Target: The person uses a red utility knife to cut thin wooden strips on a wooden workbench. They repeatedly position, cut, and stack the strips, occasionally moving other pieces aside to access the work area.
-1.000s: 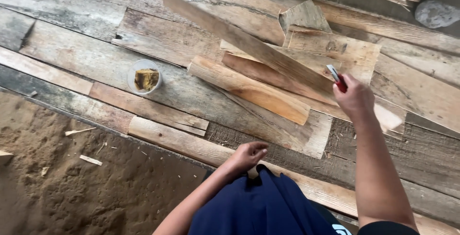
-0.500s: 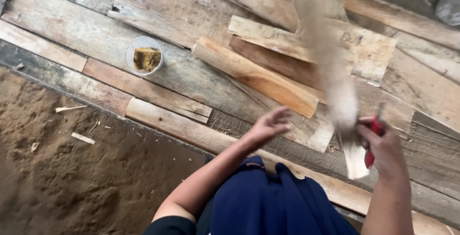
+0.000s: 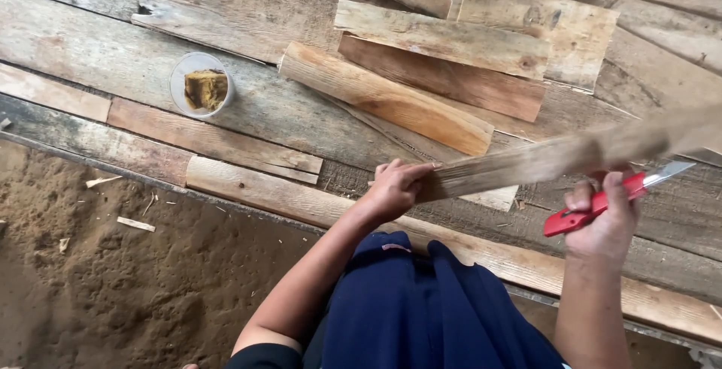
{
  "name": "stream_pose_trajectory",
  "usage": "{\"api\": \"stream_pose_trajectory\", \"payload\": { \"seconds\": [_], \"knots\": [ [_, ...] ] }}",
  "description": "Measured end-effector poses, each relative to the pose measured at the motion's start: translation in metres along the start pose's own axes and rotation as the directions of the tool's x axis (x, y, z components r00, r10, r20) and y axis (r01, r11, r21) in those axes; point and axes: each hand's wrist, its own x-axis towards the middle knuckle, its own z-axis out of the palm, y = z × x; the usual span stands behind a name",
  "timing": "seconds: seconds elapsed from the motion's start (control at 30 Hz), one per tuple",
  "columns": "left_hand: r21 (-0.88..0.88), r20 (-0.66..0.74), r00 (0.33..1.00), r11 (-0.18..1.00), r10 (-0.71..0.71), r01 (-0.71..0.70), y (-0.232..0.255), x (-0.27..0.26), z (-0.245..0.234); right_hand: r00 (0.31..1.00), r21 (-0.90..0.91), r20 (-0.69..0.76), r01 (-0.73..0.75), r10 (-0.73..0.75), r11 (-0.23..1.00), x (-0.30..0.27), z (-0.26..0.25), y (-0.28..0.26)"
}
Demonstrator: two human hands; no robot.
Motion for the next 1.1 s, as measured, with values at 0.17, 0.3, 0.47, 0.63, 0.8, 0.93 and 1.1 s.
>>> {"api": "stream_pose_trajectory", "payload": {
  "seconds": [0.17, 0.3, 0.47, 0.63, 0.8, 0.93, 1.1],
  "knots": [
    [0.236, 0.068, 0.997, 0.97, 0.043, -0.058, -0.013, -0.006, -0.012, 0.965, 0.029, -0.217, -0.142, 0.144, 0.99, -0.002, -0.012, 0.01],
    [0.498, -0.368, 0.906, 0.867, 0.206, 0.005, 0.001, -0.027, 0.007, 0.86, 0.001, -0.462, -0.242, 0.215, 0.97, -0.024, -0.03, 0.045],
    [0.536, -0.27, 0.934, 0.842, 0.234, -0.056, -0.016, -0.048, 0.064, 0.864, 0.071, -0.42, -0.275, 0.278, 0.959, -0.052, -0.055, 0.1],
    [0.681, -0.23, 0.947, 0.733, 0.226, -0.01, -0.053, -0.049, 0.08, 0.83, 0.126, -0.455, -0.297, 0.321, 0.946, -0.076, -0.054, 0.123],
    [0.647, -0.213, 0.96, 0.763, 0.18, 0.0, -0.067, -0.048, 0.071, 0.804, 0.155, -0.485, -0.309, 0.345, 0.938, -0.094, -0.027, 0.124],
    [0.65, -0.244, 0.956, 0.759, 0.161, 0.038, -0.072, -0.051, 0.064, 0.805, 0.126, -0.455, -0.364, 0.38, 0.923, -0.103, -0.017, 0.125],
    [0.625, -0.241, 0.961, 0.779, 0.134, 0.048, -0.076, -0.054, 0.064, 0.782, 0.135, -0.483, -0.379, 0.395, 0.915, -0.108, -0.016, 0.132]
  ]
}}
